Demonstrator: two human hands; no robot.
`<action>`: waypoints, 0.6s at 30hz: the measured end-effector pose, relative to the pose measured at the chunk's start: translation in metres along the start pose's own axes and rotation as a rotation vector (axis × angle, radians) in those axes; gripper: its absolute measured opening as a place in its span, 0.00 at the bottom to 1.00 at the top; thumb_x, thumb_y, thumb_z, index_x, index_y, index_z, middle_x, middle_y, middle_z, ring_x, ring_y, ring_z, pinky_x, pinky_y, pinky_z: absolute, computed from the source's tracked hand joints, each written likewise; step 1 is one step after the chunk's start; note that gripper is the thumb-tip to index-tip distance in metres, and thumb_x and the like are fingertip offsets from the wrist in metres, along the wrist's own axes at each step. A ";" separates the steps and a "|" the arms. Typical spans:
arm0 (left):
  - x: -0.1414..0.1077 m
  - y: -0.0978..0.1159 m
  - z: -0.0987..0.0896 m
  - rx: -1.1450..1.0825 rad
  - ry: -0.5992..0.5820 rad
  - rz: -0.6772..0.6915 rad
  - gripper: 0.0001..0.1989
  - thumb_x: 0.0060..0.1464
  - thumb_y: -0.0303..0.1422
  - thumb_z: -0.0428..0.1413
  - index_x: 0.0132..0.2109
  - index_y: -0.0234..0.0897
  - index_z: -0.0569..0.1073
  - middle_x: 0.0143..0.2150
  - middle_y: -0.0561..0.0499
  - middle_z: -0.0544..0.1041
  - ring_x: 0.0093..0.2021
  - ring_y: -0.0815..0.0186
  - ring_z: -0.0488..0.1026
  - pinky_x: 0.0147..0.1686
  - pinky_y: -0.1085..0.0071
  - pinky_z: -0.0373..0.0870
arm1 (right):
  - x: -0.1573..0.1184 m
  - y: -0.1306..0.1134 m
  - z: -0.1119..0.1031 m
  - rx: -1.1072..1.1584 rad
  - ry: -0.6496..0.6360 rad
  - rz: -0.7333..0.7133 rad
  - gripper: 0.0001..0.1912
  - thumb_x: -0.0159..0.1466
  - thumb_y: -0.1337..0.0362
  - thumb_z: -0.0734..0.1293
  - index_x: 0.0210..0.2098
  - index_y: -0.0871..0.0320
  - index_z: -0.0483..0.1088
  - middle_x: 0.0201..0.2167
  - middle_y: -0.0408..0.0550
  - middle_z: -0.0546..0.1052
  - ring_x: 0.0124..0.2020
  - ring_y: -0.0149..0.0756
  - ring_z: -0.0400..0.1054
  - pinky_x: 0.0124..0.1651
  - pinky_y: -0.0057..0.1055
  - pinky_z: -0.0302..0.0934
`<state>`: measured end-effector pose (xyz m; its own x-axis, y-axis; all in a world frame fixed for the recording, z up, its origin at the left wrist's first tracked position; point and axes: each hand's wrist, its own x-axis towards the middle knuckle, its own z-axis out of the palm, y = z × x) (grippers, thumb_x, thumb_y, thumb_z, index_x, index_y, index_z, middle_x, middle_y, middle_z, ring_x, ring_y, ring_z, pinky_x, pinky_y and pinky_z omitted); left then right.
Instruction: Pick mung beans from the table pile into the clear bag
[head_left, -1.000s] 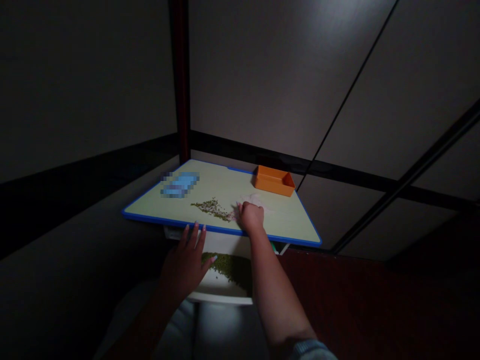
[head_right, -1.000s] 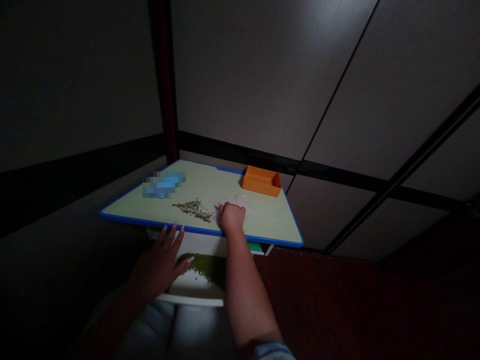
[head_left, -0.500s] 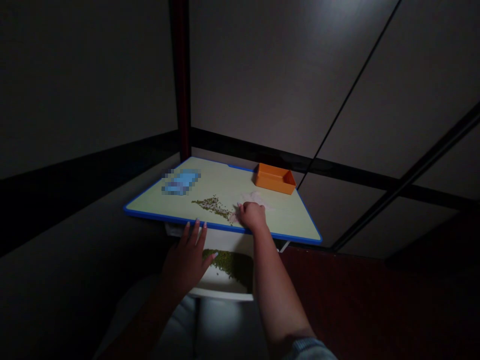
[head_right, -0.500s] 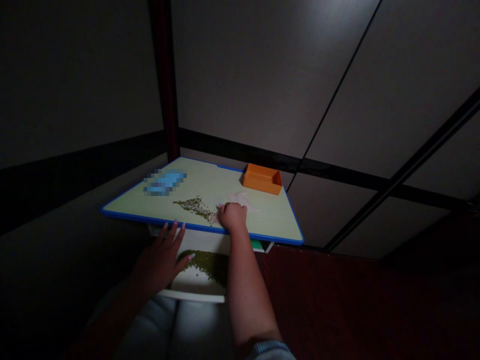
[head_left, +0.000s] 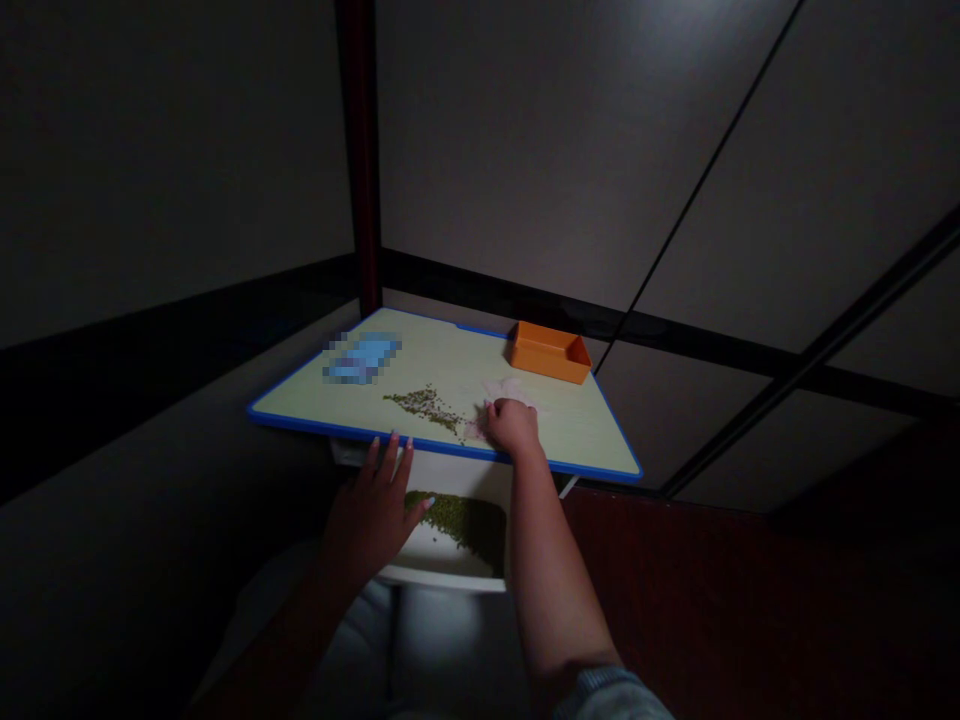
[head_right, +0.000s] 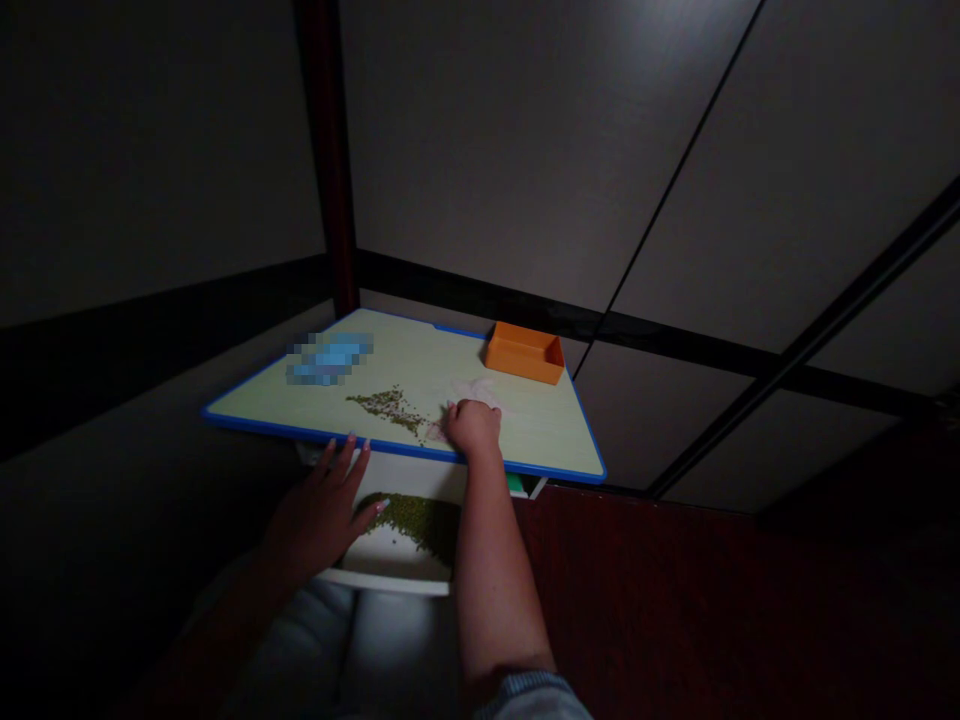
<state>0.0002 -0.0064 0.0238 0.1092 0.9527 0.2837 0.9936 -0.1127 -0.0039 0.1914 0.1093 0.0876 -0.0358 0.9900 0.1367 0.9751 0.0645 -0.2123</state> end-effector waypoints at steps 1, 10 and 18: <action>0.000 0.000 0.000 -0.002 0.001 -0.001 0.35 0.56 0.45 0.45 0.66 0.32 0.52 0.71 0.42 0.49 0.70 0.49 0.44 0.55 0.54 0.65 | 0.000 0.000 0.000 -0.002 0.001 -0.005 0.22 0.68 0.56 0.53 0.38 0.59 0.75 0.40 0.57 0.79 0.45 0.44 0.72 0.50 0.41 0.56; 0.000 0.001 -0.001 0.004 0.009 0.009 0.35 0.56 0.46 0.44 0.66 0.32 0.52 0.71 0.41 0.49 0.70 0.49 0.45 0.55 0.55 0.65 | -0.001 -0.002 -0.001 -0.024 -0.031 -0.074 0.22 0.68 0.55 0.54 0.39 0.58 0.76 0.42 0.57 0.79 0.46 0.43 0.71 0.49 0.38 0.56; 0.000 0.000 0.001 0.000 0.013 0.006 0.35 0.56 0.46 0.44 0.67 0.33 0.51 0.71 0.41 0.48 0.70 0.48 0.44 0.55 0.53 0.65 | -0.002 -0.005 -0.001 -0.042 -0.022 -0.065 0.22 0.68 0.55 0.53 0.39 0.58 0.75 0.41 0.56 0.79 0.46 0.42 0.71 0.47 0.36 0.57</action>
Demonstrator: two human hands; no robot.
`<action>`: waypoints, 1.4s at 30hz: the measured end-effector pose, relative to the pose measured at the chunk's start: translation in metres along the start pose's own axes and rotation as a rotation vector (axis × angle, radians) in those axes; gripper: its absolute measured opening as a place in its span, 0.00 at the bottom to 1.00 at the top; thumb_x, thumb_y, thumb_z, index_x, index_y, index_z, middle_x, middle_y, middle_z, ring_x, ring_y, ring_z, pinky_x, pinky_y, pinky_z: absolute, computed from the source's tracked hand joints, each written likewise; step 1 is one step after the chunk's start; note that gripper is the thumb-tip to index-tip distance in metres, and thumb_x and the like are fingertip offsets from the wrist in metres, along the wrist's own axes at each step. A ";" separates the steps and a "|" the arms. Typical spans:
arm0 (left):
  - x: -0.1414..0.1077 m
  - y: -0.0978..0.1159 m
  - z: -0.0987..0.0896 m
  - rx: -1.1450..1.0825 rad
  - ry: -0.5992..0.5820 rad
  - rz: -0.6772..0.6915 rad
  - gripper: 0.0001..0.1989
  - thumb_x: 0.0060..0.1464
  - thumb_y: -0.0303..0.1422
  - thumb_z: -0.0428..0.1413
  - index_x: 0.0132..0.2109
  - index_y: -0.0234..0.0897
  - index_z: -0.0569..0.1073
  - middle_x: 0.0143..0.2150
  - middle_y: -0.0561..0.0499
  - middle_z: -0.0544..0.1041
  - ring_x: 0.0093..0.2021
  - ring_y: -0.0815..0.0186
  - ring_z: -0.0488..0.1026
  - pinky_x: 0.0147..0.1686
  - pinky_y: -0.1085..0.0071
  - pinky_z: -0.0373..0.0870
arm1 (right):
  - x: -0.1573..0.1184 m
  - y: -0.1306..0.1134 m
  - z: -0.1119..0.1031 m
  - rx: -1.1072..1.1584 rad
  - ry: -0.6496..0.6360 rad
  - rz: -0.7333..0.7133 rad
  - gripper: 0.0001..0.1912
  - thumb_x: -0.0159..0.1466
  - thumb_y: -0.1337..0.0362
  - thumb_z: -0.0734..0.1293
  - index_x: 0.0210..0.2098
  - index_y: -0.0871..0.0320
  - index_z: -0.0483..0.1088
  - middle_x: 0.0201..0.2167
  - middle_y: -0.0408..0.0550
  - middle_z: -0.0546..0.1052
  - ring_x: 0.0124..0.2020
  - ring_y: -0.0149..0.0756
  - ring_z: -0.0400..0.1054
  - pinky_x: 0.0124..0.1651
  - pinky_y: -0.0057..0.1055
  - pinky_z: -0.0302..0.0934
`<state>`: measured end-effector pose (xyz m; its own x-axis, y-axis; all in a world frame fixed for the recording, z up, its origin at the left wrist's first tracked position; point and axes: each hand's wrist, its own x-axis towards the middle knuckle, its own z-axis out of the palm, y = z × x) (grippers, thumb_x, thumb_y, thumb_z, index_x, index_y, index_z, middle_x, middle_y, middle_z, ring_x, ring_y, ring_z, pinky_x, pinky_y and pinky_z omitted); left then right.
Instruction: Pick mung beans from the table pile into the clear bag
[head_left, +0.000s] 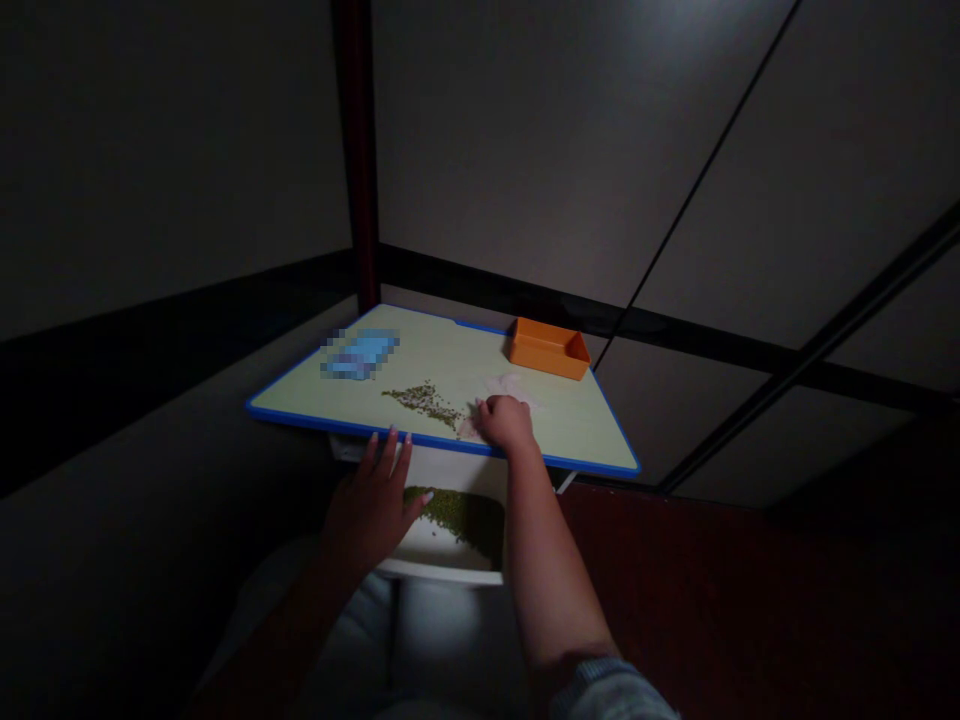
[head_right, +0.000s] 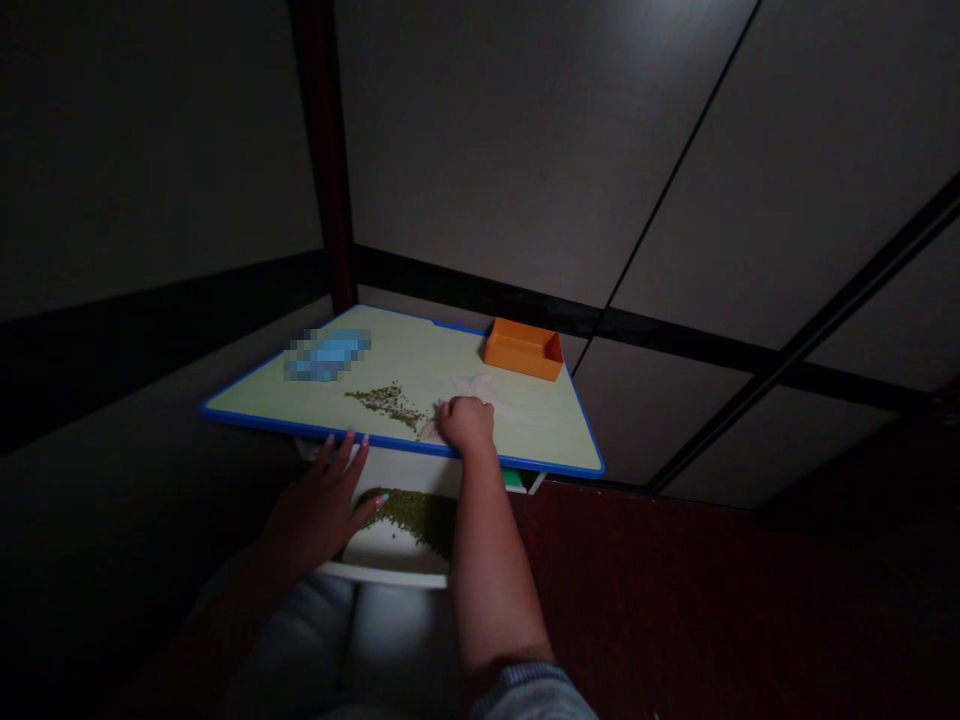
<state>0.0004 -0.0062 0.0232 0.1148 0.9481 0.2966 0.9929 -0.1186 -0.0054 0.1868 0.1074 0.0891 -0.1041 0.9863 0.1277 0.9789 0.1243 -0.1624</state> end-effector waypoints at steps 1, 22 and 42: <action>0.000 0.000 0.000 -0.002 0.002 0.000 0.35 0.56 0.46 0.44 0.67 0.33 0.51 0.71 0.41 0.48 0.70 0.48 0.45 0.55 0.53 0.65 | 0.000 0.000 0.000 -0.001 0.002 0.010 0.22 0.69 0.55 0.53 0.40 0.58 0.75 0.41 0.56 0.79 0.46 0.42 0.71 0.47 0.36 0.57; 0.000 0.001 -0.005 -0.008 -0.022 -0.001 0.35 0.56 0.45 0.46 0.66 0.32 0.52 0.71 0.40 0.48 0.70 0.47 0.45 0.55 0.54 0.65 | 0.002 -0.002 0.004 0.014 0.007 -0.048 0.22 0.68 0.54 0.53 0.37 0.58 0.76 0.39 0.56 0.79 0.44 0.41 0.71 0.46 0.35 0.56; 0.000 -0.001 0.002 0.012 0.030 0.011 0.36 0.56 0.46 0.46 0.67 0.32 0.51 0.71 0.41 0.49 0.70 0.47 0.46 0.55 0.54 0.65 | 0.000 -0.008 0.005 0.038 0.032 -0.085 0.23 0.69 0.54 0.53 0.35 0.58 0.75 0.37 0.55 0.79 0.42 0.41 0.72 0.46 0.36 0.55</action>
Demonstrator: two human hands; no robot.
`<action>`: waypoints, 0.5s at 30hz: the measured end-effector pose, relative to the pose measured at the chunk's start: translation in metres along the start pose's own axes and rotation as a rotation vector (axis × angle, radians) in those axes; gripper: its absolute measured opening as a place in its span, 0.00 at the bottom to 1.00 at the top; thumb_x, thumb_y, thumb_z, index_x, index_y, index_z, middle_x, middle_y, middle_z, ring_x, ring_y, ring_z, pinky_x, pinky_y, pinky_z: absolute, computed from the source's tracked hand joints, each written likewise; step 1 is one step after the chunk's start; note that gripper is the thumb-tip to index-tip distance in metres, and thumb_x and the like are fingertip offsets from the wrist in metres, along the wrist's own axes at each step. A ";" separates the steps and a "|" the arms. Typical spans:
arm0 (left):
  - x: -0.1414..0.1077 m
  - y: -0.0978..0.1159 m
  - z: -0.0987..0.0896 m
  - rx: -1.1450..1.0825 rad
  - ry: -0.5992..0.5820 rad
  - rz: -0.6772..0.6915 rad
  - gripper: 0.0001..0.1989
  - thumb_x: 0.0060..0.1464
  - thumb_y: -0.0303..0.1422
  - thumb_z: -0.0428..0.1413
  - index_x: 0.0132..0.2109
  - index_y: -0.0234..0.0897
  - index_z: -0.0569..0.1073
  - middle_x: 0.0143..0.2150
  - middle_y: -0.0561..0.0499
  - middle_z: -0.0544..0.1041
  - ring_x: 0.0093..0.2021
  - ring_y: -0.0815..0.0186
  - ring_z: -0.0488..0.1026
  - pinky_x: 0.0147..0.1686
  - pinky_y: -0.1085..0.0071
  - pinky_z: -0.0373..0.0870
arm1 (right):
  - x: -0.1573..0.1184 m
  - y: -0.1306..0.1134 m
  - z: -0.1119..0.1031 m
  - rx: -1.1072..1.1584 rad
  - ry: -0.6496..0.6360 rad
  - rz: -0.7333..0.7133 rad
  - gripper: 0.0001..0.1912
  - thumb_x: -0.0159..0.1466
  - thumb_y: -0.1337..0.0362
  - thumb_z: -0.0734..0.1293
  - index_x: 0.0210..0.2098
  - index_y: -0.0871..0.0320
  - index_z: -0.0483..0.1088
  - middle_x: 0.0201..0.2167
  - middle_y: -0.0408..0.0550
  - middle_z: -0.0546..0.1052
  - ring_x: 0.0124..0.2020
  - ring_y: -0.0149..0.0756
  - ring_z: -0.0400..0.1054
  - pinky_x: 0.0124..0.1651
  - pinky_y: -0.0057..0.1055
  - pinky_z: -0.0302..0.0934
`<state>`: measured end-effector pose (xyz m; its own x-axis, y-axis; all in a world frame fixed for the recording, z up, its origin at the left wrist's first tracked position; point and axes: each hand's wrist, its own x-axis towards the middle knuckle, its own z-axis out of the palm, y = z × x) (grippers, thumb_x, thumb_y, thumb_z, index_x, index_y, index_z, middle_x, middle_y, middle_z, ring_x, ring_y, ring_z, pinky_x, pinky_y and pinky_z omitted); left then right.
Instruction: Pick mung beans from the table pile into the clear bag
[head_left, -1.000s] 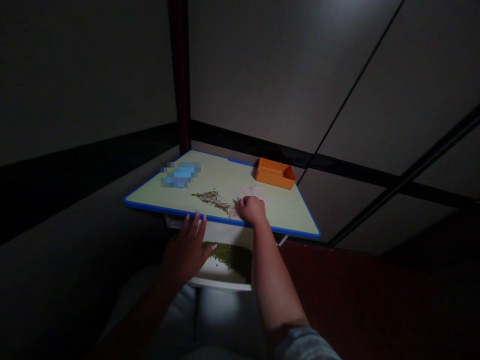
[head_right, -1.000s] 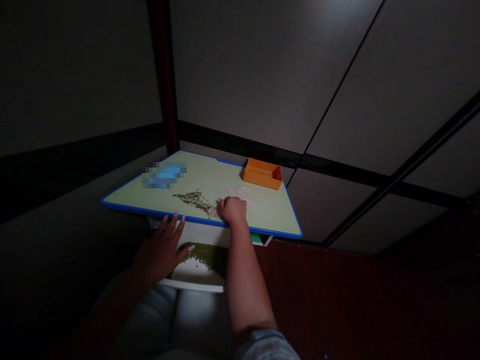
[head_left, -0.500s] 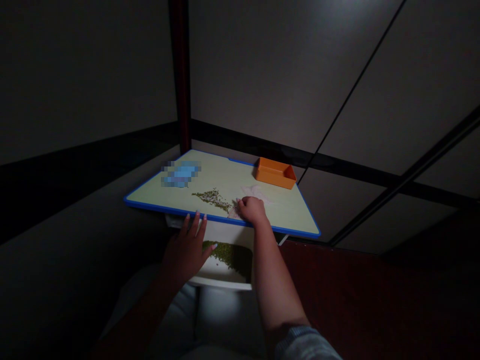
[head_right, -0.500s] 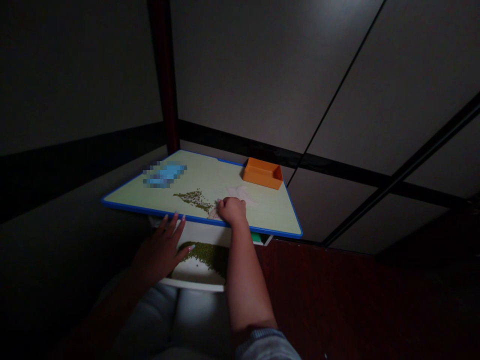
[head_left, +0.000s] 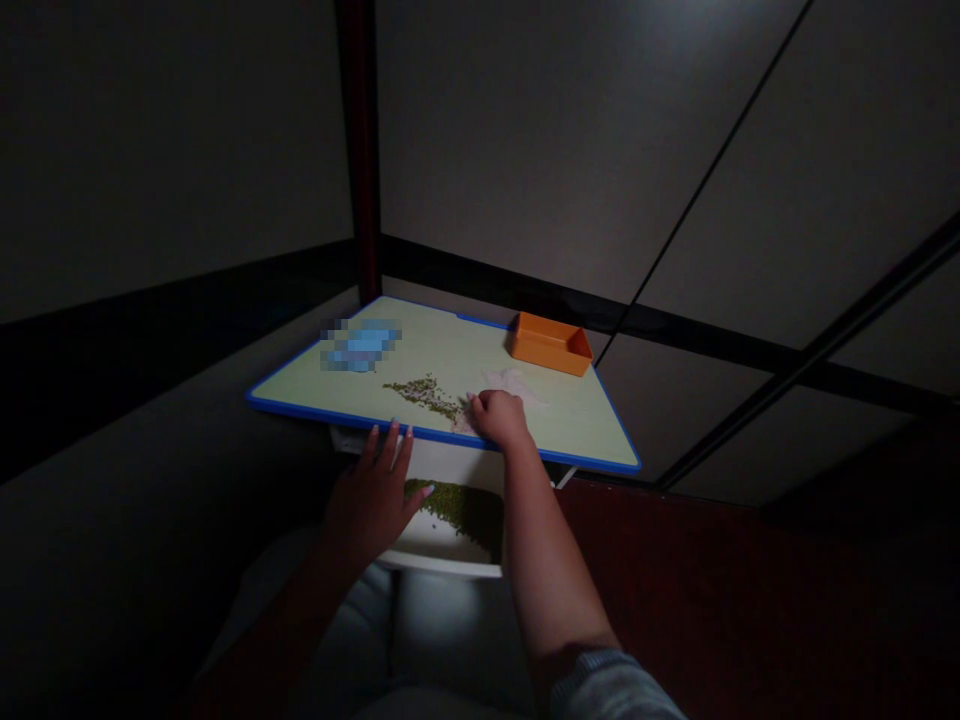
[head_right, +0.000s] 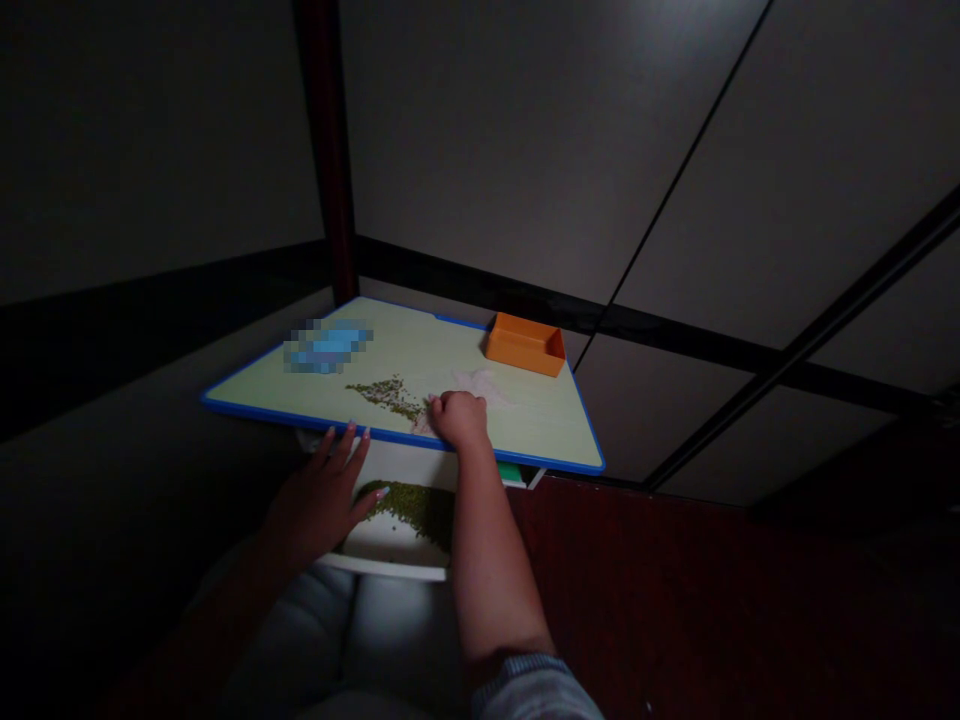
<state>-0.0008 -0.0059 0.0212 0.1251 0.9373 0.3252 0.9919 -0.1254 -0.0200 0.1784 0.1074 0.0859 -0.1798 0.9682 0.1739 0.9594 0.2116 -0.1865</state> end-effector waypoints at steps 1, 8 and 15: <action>0.000 0.000 0.000 -0.001 0.001 -0.001 0.36 0.56 0.46 0.46 0.66 0.32 0.52 0.71 0.41 0.49 0.70 0.47 0.46 0.55 0.54 0.65 | 0.000 0.001 0.000 0.008 0.003 -0.007 0.23 0.69 0.54 0.53 0.35 0.58 0.75 0.37 0.54 0.79 0.41 0.40 0.72 0.46 0.35 0.55; 0.000 0.001 -0.001 0.015 -0.021 -0.007 0.35 0.57 0.46 0.45 0.67 0.33 0.52 0.71 0.42 0.48 0.70 0.47 0.45 0.54 0.54 0.66 | 0.000 0.006 0.000 0.017 0.039 0.037 0.24 0.70 0.54 0.52 0.36 0.58 0.75 0.37 0.54 0.79 0.41 0.38 0.71 0.43 0.31 0.55; 0.001 0.001 -0.001 0.003 -0.026 -0.009 0.36 0.56 0.46 0.46 0.67 0.32 0.50 0.71 0.41 0.47 0.70 0.47 0.45 0.54 0.53 0.66 | -0.001 -0.007 0.002 -0.048 0.040 -0.029 0.22 0.70 0.54 0.53 0.37 0.57 0.75 0.37 0.53 0.80 0.41 0.39 0.72 0.44 0.33 0.56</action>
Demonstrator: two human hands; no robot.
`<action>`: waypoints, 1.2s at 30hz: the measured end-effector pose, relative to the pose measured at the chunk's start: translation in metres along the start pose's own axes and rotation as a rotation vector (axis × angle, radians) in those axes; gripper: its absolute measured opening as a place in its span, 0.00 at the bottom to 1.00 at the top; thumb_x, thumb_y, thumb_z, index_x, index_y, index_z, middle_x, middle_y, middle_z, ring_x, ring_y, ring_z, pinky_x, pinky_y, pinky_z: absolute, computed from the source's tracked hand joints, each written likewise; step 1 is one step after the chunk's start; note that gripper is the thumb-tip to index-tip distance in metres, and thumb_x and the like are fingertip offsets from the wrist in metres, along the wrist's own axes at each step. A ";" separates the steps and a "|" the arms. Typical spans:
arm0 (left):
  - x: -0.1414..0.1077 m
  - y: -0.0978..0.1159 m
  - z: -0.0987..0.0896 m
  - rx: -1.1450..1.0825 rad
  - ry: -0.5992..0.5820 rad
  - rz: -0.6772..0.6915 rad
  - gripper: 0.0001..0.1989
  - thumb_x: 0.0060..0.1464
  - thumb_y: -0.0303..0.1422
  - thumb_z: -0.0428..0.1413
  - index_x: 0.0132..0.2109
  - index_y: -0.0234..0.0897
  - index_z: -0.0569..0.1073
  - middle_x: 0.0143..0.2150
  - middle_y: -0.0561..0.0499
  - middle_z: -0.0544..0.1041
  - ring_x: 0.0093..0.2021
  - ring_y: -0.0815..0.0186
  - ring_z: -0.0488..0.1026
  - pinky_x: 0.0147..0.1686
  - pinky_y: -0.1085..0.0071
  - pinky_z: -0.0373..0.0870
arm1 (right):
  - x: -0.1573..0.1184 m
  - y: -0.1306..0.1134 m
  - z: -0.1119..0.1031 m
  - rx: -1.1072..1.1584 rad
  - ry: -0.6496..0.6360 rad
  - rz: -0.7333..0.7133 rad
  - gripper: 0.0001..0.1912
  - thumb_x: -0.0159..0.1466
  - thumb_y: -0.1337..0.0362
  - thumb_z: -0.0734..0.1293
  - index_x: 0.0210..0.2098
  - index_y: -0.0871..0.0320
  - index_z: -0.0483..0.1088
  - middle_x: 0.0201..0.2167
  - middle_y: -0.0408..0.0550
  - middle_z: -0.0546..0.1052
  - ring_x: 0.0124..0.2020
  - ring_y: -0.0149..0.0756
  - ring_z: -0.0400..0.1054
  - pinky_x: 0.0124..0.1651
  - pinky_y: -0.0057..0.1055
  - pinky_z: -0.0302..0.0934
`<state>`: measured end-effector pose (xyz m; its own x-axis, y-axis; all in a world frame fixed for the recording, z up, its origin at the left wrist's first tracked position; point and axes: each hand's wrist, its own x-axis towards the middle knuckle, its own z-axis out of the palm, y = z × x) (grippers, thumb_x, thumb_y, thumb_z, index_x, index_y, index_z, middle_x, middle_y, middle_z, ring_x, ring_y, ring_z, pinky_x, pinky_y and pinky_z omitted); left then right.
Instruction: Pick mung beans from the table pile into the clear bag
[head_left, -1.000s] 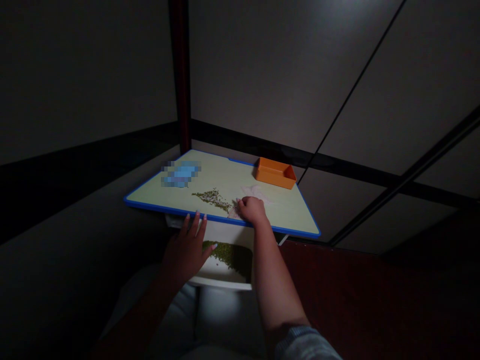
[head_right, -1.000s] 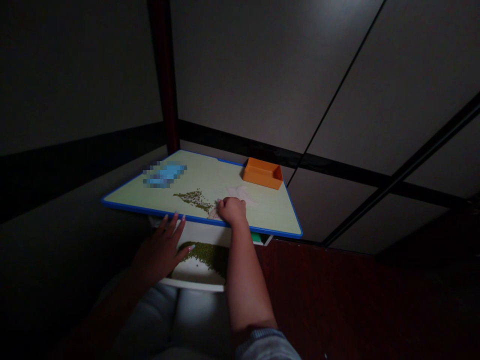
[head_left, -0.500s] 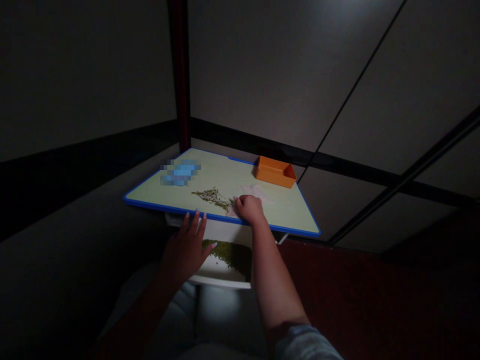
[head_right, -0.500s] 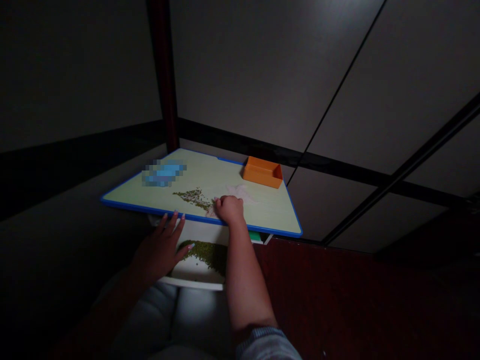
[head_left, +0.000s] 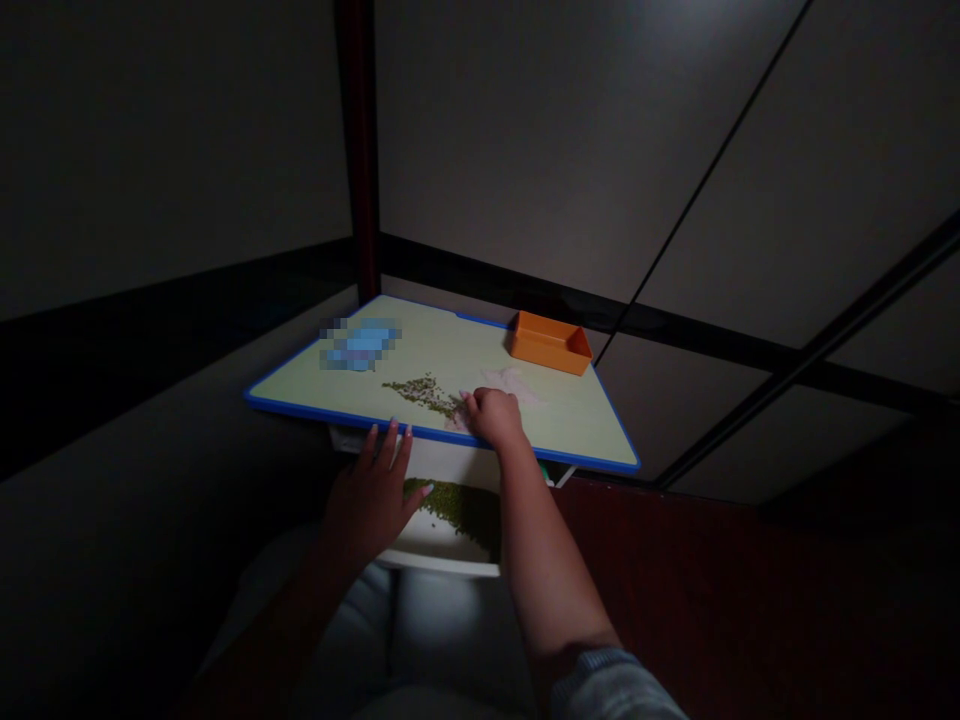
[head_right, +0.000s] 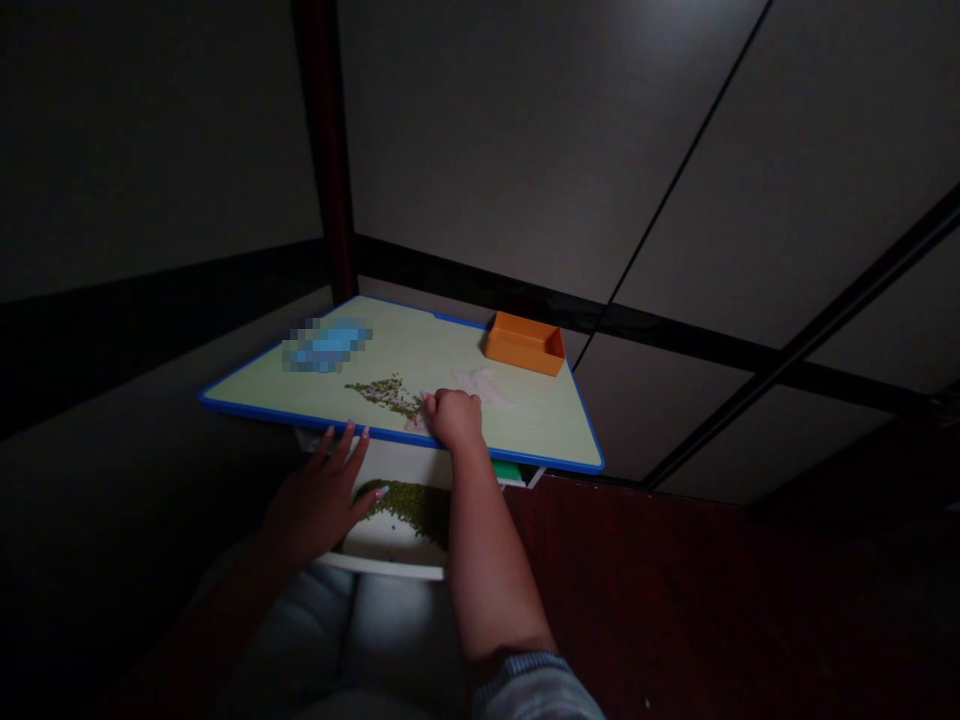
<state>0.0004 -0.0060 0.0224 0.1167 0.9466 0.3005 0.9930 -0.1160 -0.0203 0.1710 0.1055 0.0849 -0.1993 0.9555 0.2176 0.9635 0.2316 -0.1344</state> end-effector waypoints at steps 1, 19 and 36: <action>0.000 0.000 0.000 0.000 0.000 0.003 0.36 0.57 0.46 0.45 0.67 0.32 0.50 0.71 0.41 0.47 0.70 0.47 0.45 0.54 0.53 0.66 | 0.000 -0.002 0.000 -0.018 0.000 -0.005 0.22 0.70 0.54 0.53 0.38 0.57 0.75 0.37 0.54 0.79 0.41 0.40 0.72 0.44 0.33 0.56; -0.001 0.000 -0.001 -0.001 -0.020 -0.003 0.36 0.57 0.46 0.44 0.67 0.33 0.49 0.71 0.41 0.46 0.69 0.46 0.47 0.52 0.53 0.67 | 0.005 0.019 -0.002 -0.052 0.054 0.222 0.21 0.70 0.56 0.53 0.42 0.60 0.74 0.40 0.59 0.79 0.44 0.43 0.72 0.48 0.39 0.55; 0.000 0.000 -0.003 -0.024 -0.015 -0.003 0.36 0.57 0.46 0.45 0.67 0.32 0.51 0.71 0.40 0.48 0.69 0.45 0.48 0.55 0.53 0.65 | 0.006 0.020 0.000 0.022 0.090 0.399 0.21 0.70 0.55 0.54 0.43 0.61 0.74 0.42 0.61 0.78 0.45 0.45 0.71 0.47 0.38 0.56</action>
<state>0.0005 -0.0071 0.0247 0.1139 0.9514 0.2860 0.9928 -0.1198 0.0033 0.1892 0.1157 0.0831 0.2063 0.9515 0.2284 0.9579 -0.1488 -0.2454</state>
